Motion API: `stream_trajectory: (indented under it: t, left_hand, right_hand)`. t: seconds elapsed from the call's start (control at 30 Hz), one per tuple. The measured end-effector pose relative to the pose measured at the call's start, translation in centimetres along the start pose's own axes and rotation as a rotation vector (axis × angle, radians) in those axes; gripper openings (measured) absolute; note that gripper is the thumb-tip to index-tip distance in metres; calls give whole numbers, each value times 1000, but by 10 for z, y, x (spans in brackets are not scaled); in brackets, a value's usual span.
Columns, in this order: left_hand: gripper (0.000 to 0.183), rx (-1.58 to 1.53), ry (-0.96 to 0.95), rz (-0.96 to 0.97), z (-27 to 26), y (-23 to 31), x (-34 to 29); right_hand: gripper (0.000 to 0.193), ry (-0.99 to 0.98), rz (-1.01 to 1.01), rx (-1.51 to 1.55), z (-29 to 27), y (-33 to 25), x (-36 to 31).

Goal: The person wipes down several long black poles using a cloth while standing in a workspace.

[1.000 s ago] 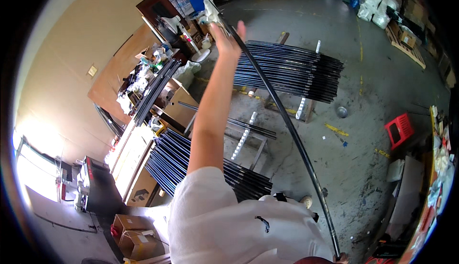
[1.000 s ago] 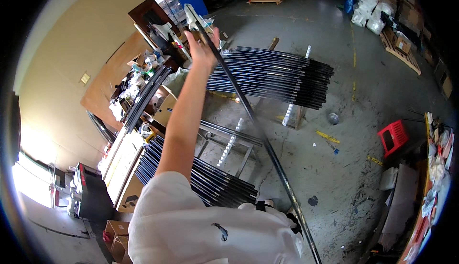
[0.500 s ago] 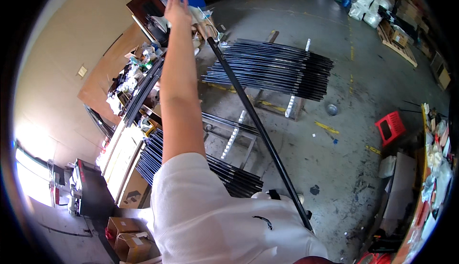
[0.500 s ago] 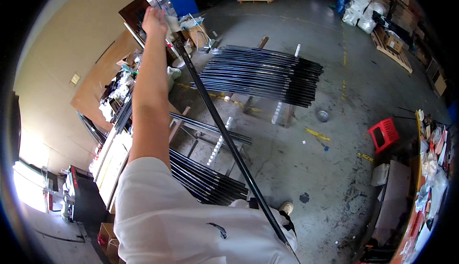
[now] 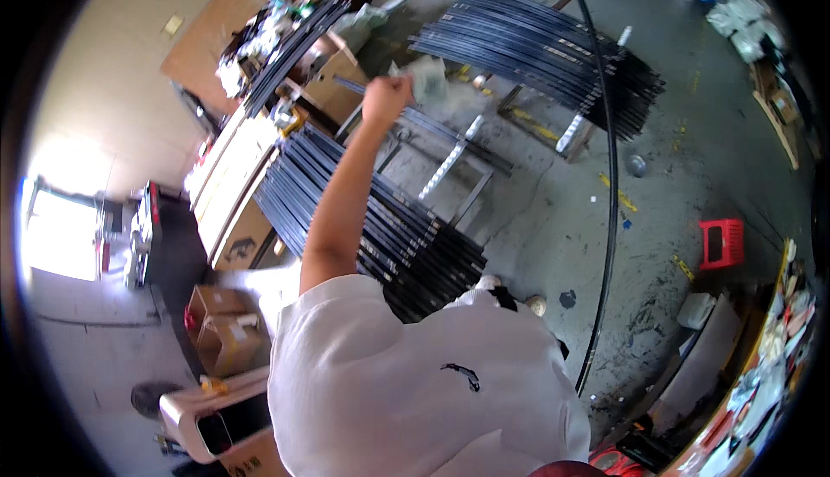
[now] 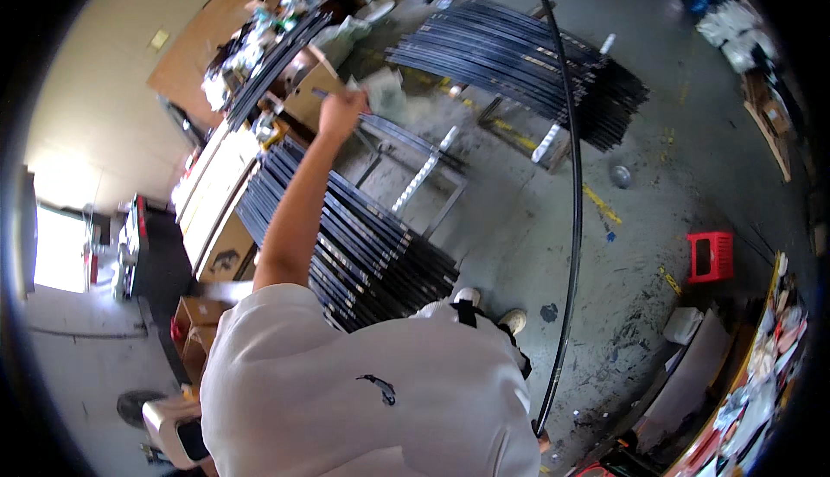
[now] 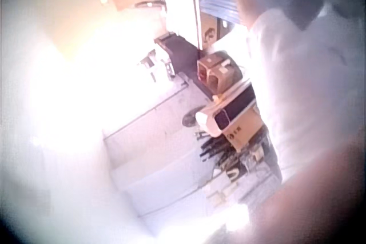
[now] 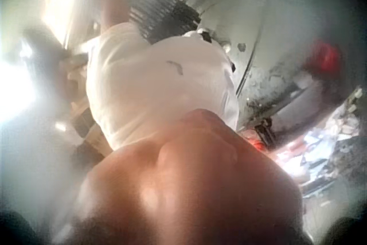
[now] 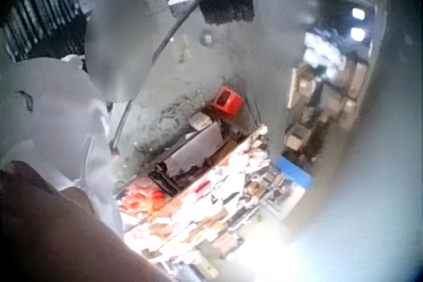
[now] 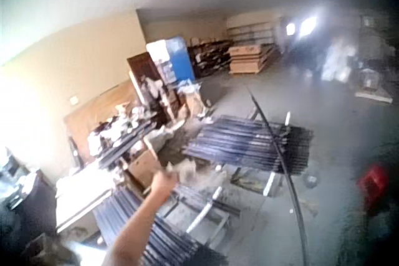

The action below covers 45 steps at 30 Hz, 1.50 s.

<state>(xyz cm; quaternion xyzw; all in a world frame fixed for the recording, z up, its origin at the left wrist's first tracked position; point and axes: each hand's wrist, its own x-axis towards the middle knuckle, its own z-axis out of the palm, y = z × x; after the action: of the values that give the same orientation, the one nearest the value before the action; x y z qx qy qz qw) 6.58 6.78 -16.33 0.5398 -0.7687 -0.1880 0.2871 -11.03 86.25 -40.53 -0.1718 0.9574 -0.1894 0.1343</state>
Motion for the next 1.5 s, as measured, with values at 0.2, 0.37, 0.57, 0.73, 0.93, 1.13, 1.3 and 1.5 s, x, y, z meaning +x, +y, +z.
stream_trajectory:
  t: [0.2,0.37,0.57,0.73,0.93,1.13,1.3,1.5]
  left_hand:
    - [32,239,-82,-46,24,-104,-154]
    - [19,-257,133,-383,37,-154,-231]
    - [28,-707,-79,-555,38,-66,-228]
    - [69,-1072,-691,17,79,52,-251]
    - [29,-1213,-1147,19,110,161,-301]
    - [20,-1185,-842,-111,93,185,-214]
    - [19,-1283,-890,-163,101,190,-179]
    - [20,-1278,-996,-114,111,226,-194]
  right_hand:
    - [39,-107,-136,-46,-18,-2,40]
    - [41,-190,-364,-51,-37,-12,90]
    - [37,-224,-462,114,-38,-80,90]
    - [35,-241,-229,162,-33,-168,90]
    - [23,-111,-334,460,-62,-288,85]
    - [31,-123,-91,200,-27,-131,38]
    - [29,-385,6,361,-68,-186,42]
    - [26,-249,-226,591,-72,-264,79]
